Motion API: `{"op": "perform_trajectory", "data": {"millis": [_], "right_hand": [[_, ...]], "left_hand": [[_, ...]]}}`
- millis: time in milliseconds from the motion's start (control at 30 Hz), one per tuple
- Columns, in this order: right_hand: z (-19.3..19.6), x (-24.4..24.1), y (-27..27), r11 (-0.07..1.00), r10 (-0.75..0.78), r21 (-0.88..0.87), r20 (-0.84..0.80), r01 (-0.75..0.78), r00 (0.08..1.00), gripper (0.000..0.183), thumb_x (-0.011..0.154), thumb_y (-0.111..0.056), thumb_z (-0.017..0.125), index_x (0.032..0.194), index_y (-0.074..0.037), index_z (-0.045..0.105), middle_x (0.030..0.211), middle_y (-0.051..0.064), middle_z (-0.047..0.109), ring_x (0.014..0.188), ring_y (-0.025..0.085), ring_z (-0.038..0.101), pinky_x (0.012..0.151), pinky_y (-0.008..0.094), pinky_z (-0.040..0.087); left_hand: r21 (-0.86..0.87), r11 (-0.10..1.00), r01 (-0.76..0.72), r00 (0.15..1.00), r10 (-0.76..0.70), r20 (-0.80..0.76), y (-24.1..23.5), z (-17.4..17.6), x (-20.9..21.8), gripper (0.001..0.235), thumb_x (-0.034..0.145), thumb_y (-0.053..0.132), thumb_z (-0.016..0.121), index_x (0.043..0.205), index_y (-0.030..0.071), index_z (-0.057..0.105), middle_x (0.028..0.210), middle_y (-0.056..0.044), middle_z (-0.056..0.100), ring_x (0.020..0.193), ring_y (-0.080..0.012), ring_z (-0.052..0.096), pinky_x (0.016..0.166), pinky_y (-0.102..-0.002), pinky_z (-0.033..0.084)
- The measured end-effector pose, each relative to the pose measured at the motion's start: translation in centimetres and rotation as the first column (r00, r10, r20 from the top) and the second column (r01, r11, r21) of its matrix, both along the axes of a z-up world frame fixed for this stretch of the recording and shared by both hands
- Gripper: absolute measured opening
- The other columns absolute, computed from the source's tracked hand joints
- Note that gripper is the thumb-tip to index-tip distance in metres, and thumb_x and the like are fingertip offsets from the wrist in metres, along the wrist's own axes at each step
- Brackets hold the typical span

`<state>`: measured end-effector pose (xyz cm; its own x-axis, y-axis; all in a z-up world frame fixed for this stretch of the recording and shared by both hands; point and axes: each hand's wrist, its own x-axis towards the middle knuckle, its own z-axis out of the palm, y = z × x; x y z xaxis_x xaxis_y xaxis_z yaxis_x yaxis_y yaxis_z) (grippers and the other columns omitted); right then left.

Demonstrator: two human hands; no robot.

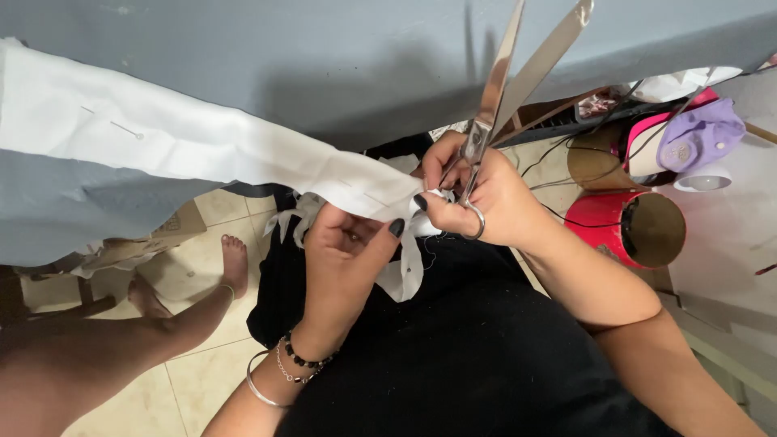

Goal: Cutting small shapes out of white fabric using scissors on a work table

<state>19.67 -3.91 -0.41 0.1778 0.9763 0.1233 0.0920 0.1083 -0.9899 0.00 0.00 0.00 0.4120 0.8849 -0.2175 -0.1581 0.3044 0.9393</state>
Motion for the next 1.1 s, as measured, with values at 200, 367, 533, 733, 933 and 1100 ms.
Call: {"op": "perform_trajectory", "data": {"millis": [200, 367, 533, 733, 933, 1100], "right_hand": [[0.5, -0.2, -0.1, 0.999, -0.026, 0.025, 0.051, 0.025, 0.998, 0.019, 0.083, -0.009, 0.082, 0.089, -0.003, 0.065, 0.082, 0.011, 0.07, 0.07, 0.01, 0.061, 0.072, 0.024, 0.054], [2.3, 3.1, -1.5, 0.996, -0.035, 0.084, 0.34, 0.006, 0.94, 0.029, 0.087, -0.021, 0.083, 0.1, -0.002, 0.065, 0.093, 0.017, 0.073, 0.079, 0.023, 0.07, 0.076, 0.035, 0.056], [3.4, 7.2, -7.1, 0.988, 0.154, -0.073, 0.535, -0.136, 0.831, 0.044, 0.07, -0.046, 0.088, 0.094, -0.014, 0.069, 0.077, 0.0, 0.071, 0.065, 0.016, 0.069, 0.068, 0.031, 0.057], [1.8, 7.7, -9.2, 0.636, 0.711, -0.56, 0.159, -0.53, 0.685, 0.038, 0.07, -0.031, 0.096, 0.095, -0.019, 0.07, 0.066, -0.007, 0.066, 0.056, 0.011, 0.058, 0.054, 0.027, 0.049], [1.4, 6.6, -7.5, 0.722, 0.671, -0.283, 0.066, -0.631, 0.738, 0.05, 0.078, -0.055, 0.08, 0.092, -0.008, 0.072, 0.058, 0.0, 0.064, 0.047, 0.016, 0.065, 0.05, 0.03, 0.058], [0.6, 5.3, -7.6, 0.791, 0.593, -0.282, 0.137, -0.543, 0.793, 0.049, 0.077, -0.055, 0.08, 0.089, -0.009, 0.07, 0.059, 0.002, 0.064, 0.05, 0.017, 0.065, 0.05, 0.031, 0.057]], "left_hand": [[0.007, 1.0, 0.024, 1.0, -0.024, -0.005, 0.0, -1.8, 0.2, 0.027, 0.085, 0.011, 0.082, 0.101, -0.001, 0.065, 0.079, -0.012, 0.07, 0.068, -0.0104, 0.064, 0.062, -0.025, 0.057], [-0.008, 1.0, 0.028, 1.0, -0.028, 0.002, -0.1, 0.1, 0.8, 0.026, 0.086, 0.012, 0.081, 0.103, -0.001, 0.066, 0.08, -0.011, 0.073, 0.068, -0.0082, 0.063, 0.061, -0.023, 0.057], [-0.015, 0.999, 0.029, 0.999, -0.029, 0.016, 0.1, 0.4, 1.0, 0.026, 0.085, 0.012, 0.082, 0.102, 0.0, 0.067, 0.08, -0.012, 0.074, 0.066, -0.008, 0.062, 0.059, -0.023, 0.056], [0.016, 0.998, 0.053, 0.998, -0.053, -0.019, 0.1, -0.9, 1.1, 0.021, 0.089, 0.01, 0.077, 0.107, 0.004, 0.068, 0.089, -0.006, 0.074, 0.075, -0.0093, 0.063, 0.071, -0.023, 0.055], [0.012, 0.999, 0.053, 0.998, -0.053, -0.019, 0.2, 0.0, 1.5, 0.025, 0.087, 0.017, 0.083, 0.099, 0.001, 0.067, 0.079, -0.012, 0.076, 0.065, -0.0067, 0.059, 0.057, -0.02, 0.052], [-0.011, 0.999, 0.044, 0.999, -0.044, -0.004, 0.1, 1.0, 2.1, 0.024, 0.085, 0.016, 0.084, 0.098, 0.002, 0.068, 0.078, -0.011, 0.077, 0.064, -0.005, 0.057, 0.057, -0.02, 0.05]]}}
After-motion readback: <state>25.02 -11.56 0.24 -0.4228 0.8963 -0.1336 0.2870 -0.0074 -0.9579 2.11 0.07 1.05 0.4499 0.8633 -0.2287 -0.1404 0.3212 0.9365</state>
